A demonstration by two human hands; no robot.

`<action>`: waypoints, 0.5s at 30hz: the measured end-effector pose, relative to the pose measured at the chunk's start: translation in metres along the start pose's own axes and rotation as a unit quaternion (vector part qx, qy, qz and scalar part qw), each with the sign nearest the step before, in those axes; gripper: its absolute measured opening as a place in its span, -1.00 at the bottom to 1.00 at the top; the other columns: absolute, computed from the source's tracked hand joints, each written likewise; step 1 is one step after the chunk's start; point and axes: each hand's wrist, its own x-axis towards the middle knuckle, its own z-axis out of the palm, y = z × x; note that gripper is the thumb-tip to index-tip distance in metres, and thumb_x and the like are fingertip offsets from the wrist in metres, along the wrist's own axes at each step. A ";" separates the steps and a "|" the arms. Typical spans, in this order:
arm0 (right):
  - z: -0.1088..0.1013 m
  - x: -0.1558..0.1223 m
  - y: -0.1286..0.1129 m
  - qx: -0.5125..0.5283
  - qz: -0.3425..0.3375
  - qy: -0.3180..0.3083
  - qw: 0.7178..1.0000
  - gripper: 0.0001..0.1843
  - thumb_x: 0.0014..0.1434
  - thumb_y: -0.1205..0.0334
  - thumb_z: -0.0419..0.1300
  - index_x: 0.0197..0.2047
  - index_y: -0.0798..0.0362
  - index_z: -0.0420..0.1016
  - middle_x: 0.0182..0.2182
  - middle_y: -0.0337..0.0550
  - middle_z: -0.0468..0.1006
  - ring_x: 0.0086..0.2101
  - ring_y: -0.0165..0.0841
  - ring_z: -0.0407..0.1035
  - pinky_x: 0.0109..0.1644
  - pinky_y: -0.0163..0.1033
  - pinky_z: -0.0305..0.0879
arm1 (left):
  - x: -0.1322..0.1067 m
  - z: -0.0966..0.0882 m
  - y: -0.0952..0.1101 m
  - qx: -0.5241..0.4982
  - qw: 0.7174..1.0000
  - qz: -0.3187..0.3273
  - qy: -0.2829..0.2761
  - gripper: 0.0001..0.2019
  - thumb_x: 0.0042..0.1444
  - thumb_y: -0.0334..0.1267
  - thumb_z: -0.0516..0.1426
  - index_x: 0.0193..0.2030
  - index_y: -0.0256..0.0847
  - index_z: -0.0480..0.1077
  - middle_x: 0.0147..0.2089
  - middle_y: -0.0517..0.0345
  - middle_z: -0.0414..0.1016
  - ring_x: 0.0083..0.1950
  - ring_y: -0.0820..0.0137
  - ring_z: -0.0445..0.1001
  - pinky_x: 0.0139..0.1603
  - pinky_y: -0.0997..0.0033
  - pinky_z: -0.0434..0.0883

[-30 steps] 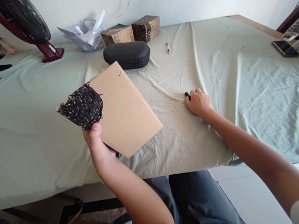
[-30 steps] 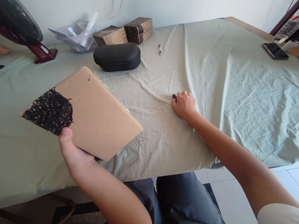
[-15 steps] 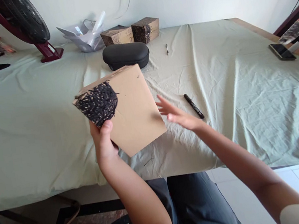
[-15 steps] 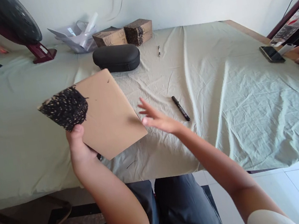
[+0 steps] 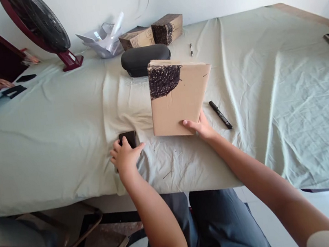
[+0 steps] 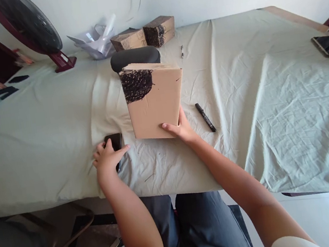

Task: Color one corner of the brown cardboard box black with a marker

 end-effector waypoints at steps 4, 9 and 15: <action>0.002 0.002 0.004 -0.010 -0.013 -0.011 1.000 0.34 -0.03 -0.37 0.53 0.62 -0.26 -0.06 0.50 -0.01 0.29 0.44 0.18 0.22 0.51 0.41 0.25 | 0.006 0.001 0.002 0.024 0.998 -0.060 0.014 -0.09 0.07 0.20 0.34 0.50 -0.14 0.28 0.54 -0.49 0.18 0.54 -0.46 0.20 0.48 -0.45 0.16; 0.004 0.002 0.011 -0.039 -0.028 -0.034 0.998 0.46 -0.09 -0.38 0.55 0.66 -0.31 -0.18 0.55 -0.03 0.17 0.49 0.16 0.12 0.55 0.43 0.17 | 0.013 -0.007 -0.001 -0.033 0.995 -0.093 0.007 -0.01 -0.03 0.13 0.42 0.44 -0.40 0.26 0.40 -0.65 0.36 0.47 -0.40 0.37 0.44 -0.29 0.32; 0.003 0.003 0.013 -0.056 -0.031 -0.035 0.997 0.44 -0.09 -0.40 0.54 0.65 -0.37 -0.16 0.53 -0.08 0.19 0.51 0.17 0.05 0.57 0.46 0.09 | 0.019 -0.001 -0.013 -0.081 0.995 -0.042 0.049 -0.36 0.13 -0.08 0.36 0.26 -0.42 0.39 0.27 -0.51 0.56 0.37 -0.19 0.54 0.37 -0.07 0.47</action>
